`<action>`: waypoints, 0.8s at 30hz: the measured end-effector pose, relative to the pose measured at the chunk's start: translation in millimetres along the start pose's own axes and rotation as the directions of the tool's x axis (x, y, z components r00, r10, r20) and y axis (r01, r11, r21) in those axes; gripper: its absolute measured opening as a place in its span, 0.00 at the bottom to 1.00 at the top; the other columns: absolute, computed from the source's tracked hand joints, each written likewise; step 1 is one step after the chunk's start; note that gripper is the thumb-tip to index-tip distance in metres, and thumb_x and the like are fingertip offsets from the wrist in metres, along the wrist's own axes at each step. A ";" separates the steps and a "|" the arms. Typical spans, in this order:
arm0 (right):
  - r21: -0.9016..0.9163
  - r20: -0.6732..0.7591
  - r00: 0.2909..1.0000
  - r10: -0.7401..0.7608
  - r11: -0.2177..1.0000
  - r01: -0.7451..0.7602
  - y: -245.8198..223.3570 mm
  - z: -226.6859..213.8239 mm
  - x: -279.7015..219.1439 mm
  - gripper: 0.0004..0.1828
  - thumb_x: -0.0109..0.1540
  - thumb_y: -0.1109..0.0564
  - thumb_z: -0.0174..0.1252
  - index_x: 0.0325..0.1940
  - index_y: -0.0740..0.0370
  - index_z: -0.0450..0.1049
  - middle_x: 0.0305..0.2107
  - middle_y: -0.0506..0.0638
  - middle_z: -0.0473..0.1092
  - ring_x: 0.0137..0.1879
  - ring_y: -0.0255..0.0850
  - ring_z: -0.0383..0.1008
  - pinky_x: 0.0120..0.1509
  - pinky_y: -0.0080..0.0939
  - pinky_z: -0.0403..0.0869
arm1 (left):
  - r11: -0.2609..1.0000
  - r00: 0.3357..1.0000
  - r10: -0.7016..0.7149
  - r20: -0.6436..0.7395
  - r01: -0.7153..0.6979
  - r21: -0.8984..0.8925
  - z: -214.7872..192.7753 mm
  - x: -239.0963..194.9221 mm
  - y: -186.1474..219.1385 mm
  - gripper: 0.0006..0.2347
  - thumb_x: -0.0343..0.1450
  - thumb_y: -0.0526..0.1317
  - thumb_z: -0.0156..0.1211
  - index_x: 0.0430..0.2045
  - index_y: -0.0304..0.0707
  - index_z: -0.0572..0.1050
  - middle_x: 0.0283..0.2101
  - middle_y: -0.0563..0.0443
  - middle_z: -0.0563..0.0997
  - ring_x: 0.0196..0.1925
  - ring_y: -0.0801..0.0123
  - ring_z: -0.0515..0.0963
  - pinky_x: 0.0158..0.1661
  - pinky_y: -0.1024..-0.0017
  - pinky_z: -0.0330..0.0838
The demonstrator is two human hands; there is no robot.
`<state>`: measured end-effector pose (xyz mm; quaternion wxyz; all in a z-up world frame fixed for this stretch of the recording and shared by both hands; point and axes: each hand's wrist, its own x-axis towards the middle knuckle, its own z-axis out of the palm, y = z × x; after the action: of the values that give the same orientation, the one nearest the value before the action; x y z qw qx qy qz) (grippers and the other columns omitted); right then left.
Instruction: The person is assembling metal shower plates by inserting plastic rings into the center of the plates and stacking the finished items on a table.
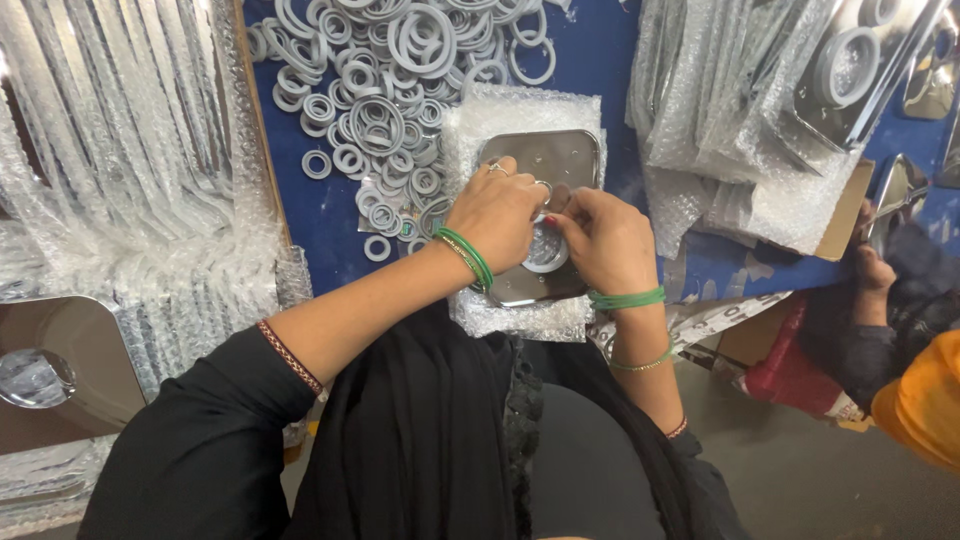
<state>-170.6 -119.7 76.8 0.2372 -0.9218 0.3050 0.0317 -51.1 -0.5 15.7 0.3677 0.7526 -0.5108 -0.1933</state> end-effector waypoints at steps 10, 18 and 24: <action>0.174 0.068 0.993 -0.096 0.981 0.083 9.2 -5.1 -13.3 0.10 0.55 0.65 0.64 0.38 0.63 0.71 0.31 0.55 0.74 0.37 0.50 0.78 0.40 0.47 0.74 | 0.999 0.981 -0.030 0.193 0.022 0.041 -7.8 -1.3 -4.6 0.06 0.61 0.32 0.62 0.28 0.39 0.75 0.38 0.46 0.79 0.50 0.51 0.74 0.51 0.58 0.67; 0.243 0.200 0.980 -0.016 0.969 -0.034 16.5 -9.0 -17.5 0.12 0.57 0.67 0.65 0.42 0.65 0.72 0.31 0.52 0.76 0.36 0.40 0.78 0.42 0.38 0.76 | 0.987 0.992 0.118 0.050 -0.123 0.107 -2.3 -6.7 -3.9 0.19 0.55 0.34 0.70 0.37 0.34 0.72 0.42 0.42 0.75 0.53 0.48 0.72 0.51 0.56 0.65; 0.310 0.233 0.971 -0.060 0.951 -0.015 22.3 -5.8 -23.3 0.16 0.56 0.71 0.64 0.46 0.67 0.70 0.33 0.51 0.73 0.37 0.35 0.76 0.42 0.36 0.76 | 0.981 0.990 0.088 0.111 -0.105 0.162 -5.8 -8.1 -1.1 0.22 0.54 0.36 0.74 0.40 0.35 0.71 0.45 0.43 0.74 0.56 0.48 0.70 0.53 0.58 0.64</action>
<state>-202.9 -125.2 77.3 0.4140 -0.8660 0.2650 0.0916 -49.8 9.2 18.0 0.2851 0.7442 -0.5795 -0.1701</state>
